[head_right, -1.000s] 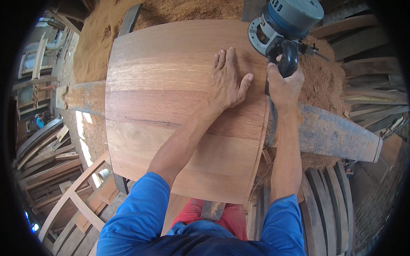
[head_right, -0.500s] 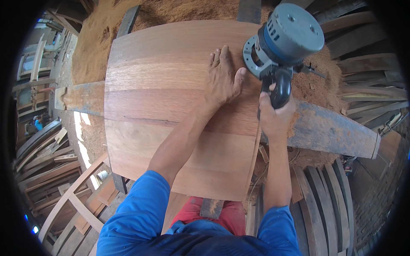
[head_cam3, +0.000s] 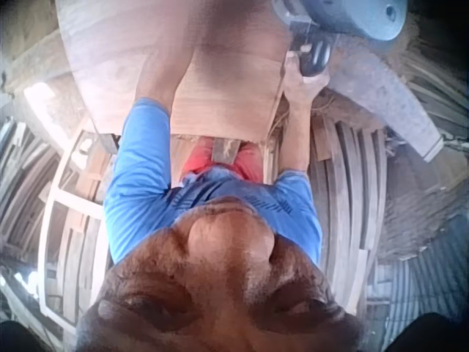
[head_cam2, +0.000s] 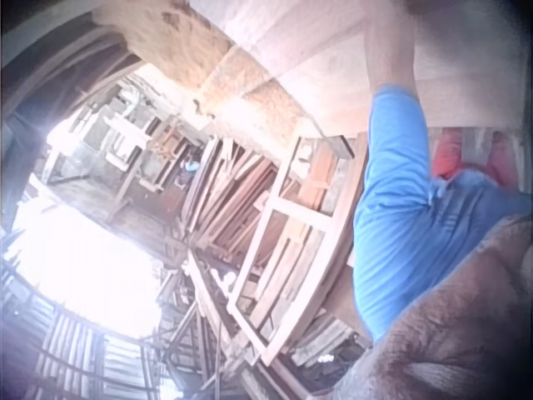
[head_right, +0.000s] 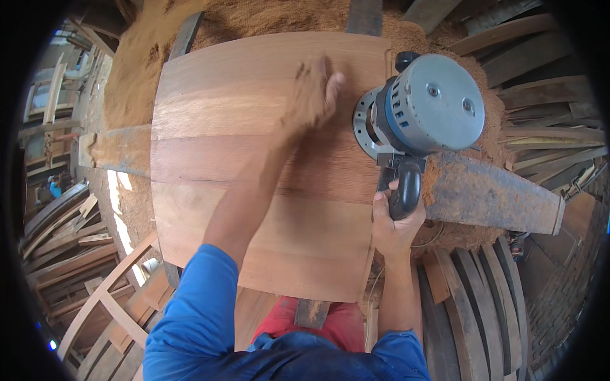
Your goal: The person uses a handheld electric router to shape the edges of a rectangular wooden board. They guide the tool along the perimeter, flip the board to work on different sides, and inspect the edges between passes.
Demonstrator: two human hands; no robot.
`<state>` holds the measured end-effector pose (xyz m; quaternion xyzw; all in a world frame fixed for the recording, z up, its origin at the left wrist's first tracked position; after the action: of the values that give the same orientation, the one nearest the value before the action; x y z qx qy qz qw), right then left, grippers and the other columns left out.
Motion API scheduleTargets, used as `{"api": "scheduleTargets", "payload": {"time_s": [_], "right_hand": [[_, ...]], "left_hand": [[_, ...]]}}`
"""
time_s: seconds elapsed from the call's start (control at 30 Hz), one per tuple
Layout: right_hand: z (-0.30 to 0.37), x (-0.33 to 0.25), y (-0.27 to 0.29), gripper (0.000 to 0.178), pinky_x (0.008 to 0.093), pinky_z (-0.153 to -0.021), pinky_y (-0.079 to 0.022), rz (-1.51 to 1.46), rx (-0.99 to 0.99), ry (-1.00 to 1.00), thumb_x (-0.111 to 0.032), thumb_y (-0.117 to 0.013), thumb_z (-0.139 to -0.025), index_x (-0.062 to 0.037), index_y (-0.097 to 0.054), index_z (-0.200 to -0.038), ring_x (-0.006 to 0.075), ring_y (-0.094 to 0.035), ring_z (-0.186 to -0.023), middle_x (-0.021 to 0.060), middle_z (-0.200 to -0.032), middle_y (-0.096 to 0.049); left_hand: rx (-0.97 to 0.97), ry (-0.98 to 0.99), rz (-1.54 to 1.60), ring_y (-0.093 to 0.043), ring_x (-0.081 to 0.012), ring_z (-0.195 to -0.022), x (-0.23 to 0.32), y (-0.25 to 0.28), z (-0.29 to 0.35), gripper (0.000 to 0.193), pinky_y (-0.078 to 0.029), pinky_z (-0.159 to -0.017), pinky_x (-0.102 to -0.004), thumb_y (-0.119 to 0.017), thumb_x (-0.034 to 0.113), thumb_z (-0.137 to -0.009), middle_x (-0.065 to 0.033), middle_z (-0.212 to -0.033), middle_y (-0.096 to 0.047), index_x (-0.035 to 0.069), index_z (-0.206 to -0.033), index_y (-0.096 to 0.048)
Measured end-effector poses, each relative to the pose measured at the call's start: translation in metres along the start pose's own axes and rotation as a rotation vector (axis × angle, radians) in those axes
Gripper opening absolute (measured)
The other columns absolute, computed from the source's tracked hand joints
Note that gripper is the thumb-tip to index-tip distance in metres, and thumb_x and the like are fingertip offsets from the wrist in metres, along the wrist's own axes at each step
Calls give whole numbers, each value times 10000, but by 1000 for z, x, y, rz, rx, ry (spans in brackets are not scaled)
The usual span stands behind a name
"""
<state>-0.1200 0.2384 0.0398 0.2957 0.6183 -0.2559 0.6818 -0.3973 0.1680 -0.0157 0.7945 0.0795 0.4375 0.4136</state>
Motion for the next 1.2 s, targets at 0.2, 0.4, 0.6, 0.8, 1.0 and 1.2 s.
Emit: {"api": "scheduleTargets", "payload": {"time_s": [0.2, 0.4, 0.6, 0.8, 1.0, 1.2], "right_hand": [[-50, -7, -23, 242, 232, -560, -450, -32, 4, 7, -24, -711, -927, -41, -589, -1136, 48, -572, -645, 24, -788, -650], [-100, -5, -32, 220, 244, -578, -467, -9, -12, 59, 45, -678, -901, -30, -616, -1098, 65, -586, -653, 30, -791, -637], [-139, -9, -45, 206, 243, -594, -471, -12, -26, 52, 40, -679, -895, -27, -623, -1082, 67, -587, -666, 25, -798, -633], [-162, -9, -50, 190, 242, -598, -468, -28, -49, 66, 15, -688, -891, -35, -623, -1062, 63, -584, -667, 22, -796, -629], [-165, -9, -53, 176, 242, -599, -468, -52, -41, 75, 9, -691, -885, -31, -628, -1044, 62, -581, -663, 17, -787, -626], [-171, -6, -54, 161, 239, -593, -463, -60, -35, 106, -4, -694, -879, -28, -637, -1028, 59, -580, -656, 14, -759, -622]], "left_hand": [[53, -28, -546, -291, -523, -1483, -76, 9, -72, 596, -216, -1234, -608, -488, 393, -1035, -324, -1521, -411, -34, -1447, -434], [-115, 15, -528, -502, -492, -1276, -74, 9, -90, 470, -284, -1182, -580, -495, 417, -1041, -274, -1279, -618, 6, -1255, -576], [-71, -43, -540, -525, -435, -1194, -88, 7, -89, 414, -350, -1102, -548, -509, 416, -1045, -236, -1219, -614, 60, -1245, -572], [-55, -50, -495, -512, -425, -1204, -88, 5, -90, 356, -365, -1096, -521, -588, 340, -1004, -210, -1239, -601, 84, -1250, -560], [-14, -79, -486, -516, -426, -1220, -93, 4, -89, 370, -368, -1101, -525, -572, 374, -1015, -208, -1222, -614, 86, -1247, -584], [-48, -58, -451, -513, -428, -1253, -92, 4, -91, 439, -366, -1108, -528, -519, 447, -1042, -219, -1270, -621, 72, -1253, -606]]}}
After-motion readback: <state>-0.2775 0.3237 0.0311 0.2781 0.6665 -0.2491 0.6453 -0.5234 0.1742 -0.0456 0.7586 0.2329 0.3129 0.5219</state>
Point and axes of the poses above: each hand's wrist, its own z-axis away from the middle knuckle, its own y-axis out of the back of the hand, x = y × z, the point moved 1 cm from there along -z, towards the middle knuckle
